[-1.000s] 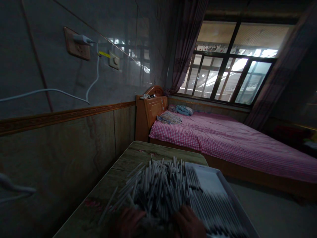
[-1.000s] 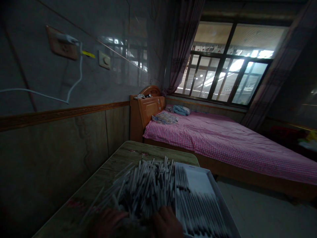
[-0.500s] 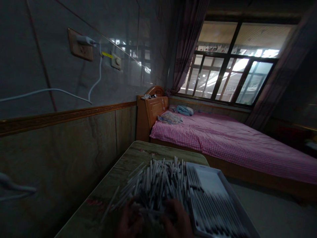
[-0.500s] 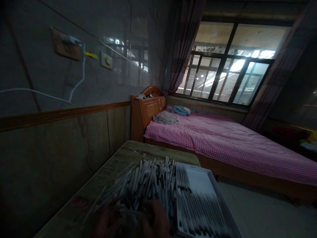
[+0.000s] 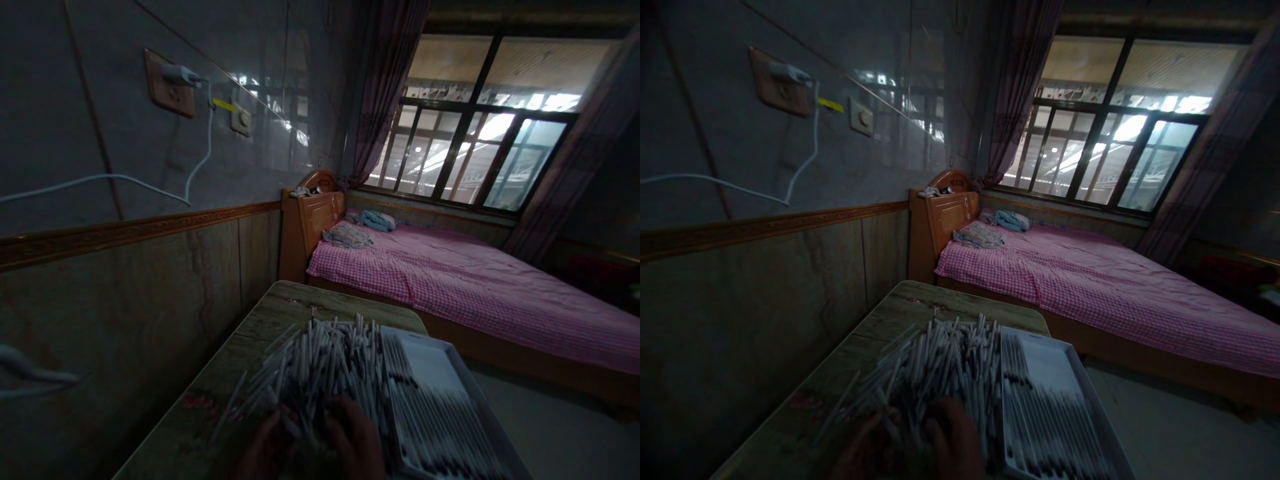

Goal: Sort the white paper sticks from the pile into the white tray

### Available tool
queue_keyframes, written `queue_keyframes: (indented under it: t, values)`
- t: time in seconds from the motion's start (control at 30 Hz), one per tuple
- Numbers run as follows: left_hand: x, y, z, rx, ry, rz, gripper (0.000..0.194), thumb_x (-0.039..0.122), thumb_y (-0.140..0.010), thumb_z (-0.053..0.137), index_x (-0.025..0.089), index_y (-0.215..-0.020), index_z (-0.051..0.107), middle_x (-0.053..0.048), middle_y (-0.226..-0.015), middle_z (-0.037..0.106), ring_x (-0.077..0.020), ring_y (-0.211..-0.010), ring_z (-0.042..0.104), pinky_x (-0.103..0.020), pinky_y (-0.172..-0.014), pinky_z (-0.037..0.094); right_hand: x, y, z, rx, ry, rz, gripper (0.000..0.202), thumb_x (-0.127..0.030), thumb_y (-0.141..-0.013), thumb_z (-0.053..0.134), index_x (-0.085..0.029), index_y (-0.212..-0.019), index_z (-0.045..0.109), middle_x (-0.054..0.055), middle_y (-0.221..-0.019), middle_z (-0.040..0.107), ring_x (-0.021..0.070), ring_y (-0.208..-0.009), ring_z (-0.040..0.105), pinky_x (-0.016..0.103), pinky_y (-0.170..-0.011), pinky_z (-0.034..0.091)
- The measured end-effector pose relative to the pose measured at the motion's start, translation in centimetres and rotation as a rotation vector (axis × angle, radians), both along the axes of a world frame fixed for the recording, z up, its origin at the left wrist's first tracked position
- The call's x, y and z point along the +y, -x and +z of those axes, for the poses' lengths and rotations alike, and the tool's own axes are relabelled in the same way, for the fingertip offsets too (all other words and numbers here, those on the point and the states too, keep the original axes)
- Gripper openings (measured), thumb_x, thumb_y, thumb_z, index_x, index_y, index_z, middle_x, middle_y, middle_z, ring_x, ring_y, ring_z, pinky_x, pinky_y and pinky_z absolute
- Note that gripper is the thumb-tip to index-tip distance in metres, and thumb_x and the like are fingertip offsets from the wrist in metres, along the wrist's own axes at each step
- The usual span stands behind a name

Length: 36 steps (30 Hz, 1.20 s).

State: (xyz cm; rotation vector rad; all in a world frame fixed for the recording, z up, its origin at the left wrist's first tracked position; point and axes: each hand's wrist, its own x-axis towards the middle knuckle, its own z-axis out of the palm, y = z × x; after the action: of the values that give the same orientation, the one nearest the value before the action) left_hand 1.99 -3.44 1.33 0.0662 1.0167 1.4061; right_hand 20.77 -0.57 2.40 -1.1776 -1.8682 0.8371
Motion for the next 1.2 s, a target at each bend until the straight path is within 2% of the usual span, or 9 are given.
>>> queue_keyframes:
  t: [0.1,0.23,0.43,0.6,0.73,0.83,0.93,1.07,1.2]
  values:
    - [0.1,0.2,0.8,-0.057,0.01,0.004,0.011,0.018,-0.068,0.077,0.019,-0.079,0.074,-0.006,-0.075,0.081,-0.0223,-0.068,0.076,-0.03,-0.059,0.059,0.3,-0.6,-0.3,-0.418,-0.106,-0.061,0.025,-0.008,-0.086,0.058,-0.025,-0.091,0.075,0.005,-0.095,0.073,0.019,-0.083,0.07,0.024,-0.067,0.048]
    - [0.4,-0.4,0.7,-0.043,0.016,0.014,0.015,0.014,-0.068,0.078,0.017,-0.081,0.073,-0.005,-0.072,0.08,-0.0214,-0.063,0.075,-0.028,-0.052,0.056,0.6,0.5,0.5,-0.823,-0.122,-0.052,0.03,-0.003,-0.083,0.067,-0.029,-0.093,0.078,0.005,-0.097,0.075,0.0241,-0.092,0.072,0.026,-0.068,0.051]
    - [0.3,-0.9,-0.2,0.043,-0.021,0.03,0.027,0.018,-0.06,0.088,0.019,-0.083,0.072,-0.002,-0.069,0.079,-0.02,-0.061,0.075,-0.025,-0.051,0.055,1.0,2.0,2.7,-0.957,-0.084,0.051,0.023,-0.01,-0.091,0.066,-0.026,-0.102,0.078,0.005,-0.105,0.076,0.0248,-0.101,0.071,0.029,-0.077,0.056]
    - [0.1,-1.0,0.0,0.064,-0.02,0.021,0.023,0.017,-0.064,0.085,0.018,-0.083,0.073,-0.006,-0.077,0.081,-0.0225,-0.069,0.077,-0.029,-0.059,0.059,1.2,2.7,3.7,-1.016,-0.044,0.078,0.026,-0.005,-0.09,0.061,-0.021,-0.104,0.076,0.008,-0.11,0.075,0.027,-0.103,0.072,0.029,-0.074,0.056]
    - [0.2,-1.0,0.2,0.042,-0.028,0.047,0.022,0.009,-0.066,0.082,0.018,-0.083,0.072,-0.006,-0.08,0.082,-0.0228,-0.07,0.078,-0.028,-0.061,0.06,1.0,2.0,2.2,-0.832,-0.064,-0.04,0.03,0.001,-0.086,0.058,-0.021,-0.102,0.073,0.007,-0.102,0.076,0.0235,-0.09,0.074,0.026,-0.069,0.052]
    - [0.3,-0.8,0.0,0.019,-0.05,0.008,0.024,0.009,-0.064,0.084,0.016,-0.084,0.074,-0.007,-0.083,0.083,-0.0229,-0.074,0.078,-0.029,-0.065,0.061,0.5,0.9,-0.1,-0.439,-0.06,-0.098,0.021,-0.007,-0.089,0.054,-0.023,-0.094,0.068,0.003,-0.085,0.074,0.0179,-0.074,0.071,0.022,-0.063,0.048]
    - [0.3,-0.5,-0.4,0.009,-0.066,-0.024,0.028,0.011,-0.059,0.088,0.016,-0.084,0.076,-0.009,-0.085,0.083,-0.0239,-0.078,0.079,-0.03,-0.068,0.063,-0.2,0.6,-1.9,-0.083,-0.052,-0.113,0.012,-0.018,-0.087,0.053,-0.023,-0.086,0.064,0.001,-0.079,0.072,0.0176,-0.073,0.068,0.023,-0.067,0.049]
    - [0.5,-0.1,-1.2,0.006,-0.094,-0.051,0.031,0.019,-0.056,0.092,0.018,-0.082,0.076,-0.01,-0.087,0.084,-0.026,-0.081,0.079,-0.031,-0.07,0.063,-0.9,1.6,-2.4,0.165,0.047,-0.176,0.009,-0.026,-0.08,0.055,-0.022,-0.08,0.063,0.0,-0.072,0.068,0.0185,-0.07,0.066,0.024,-0.064,0.048]
    - [0.8,-0.2,-2.2,0.04,-0.078,-0.072,0.039,0.025,-0.052,0.095,0.018,-0.084,0.074,-0.01,-0.085,0.084,-0.0291,-0.081,0.079,-0.034,-0.067,0.063,-1.0,2.7,-2.2,0.282,0.145,-0.204,0.008,-0.03,-0.077,0.057,-0.023,-0.078,0.06,-0.003,-0.068,0.062,0.0176,-0.067,0.062,0.024,-0.061,0.046]
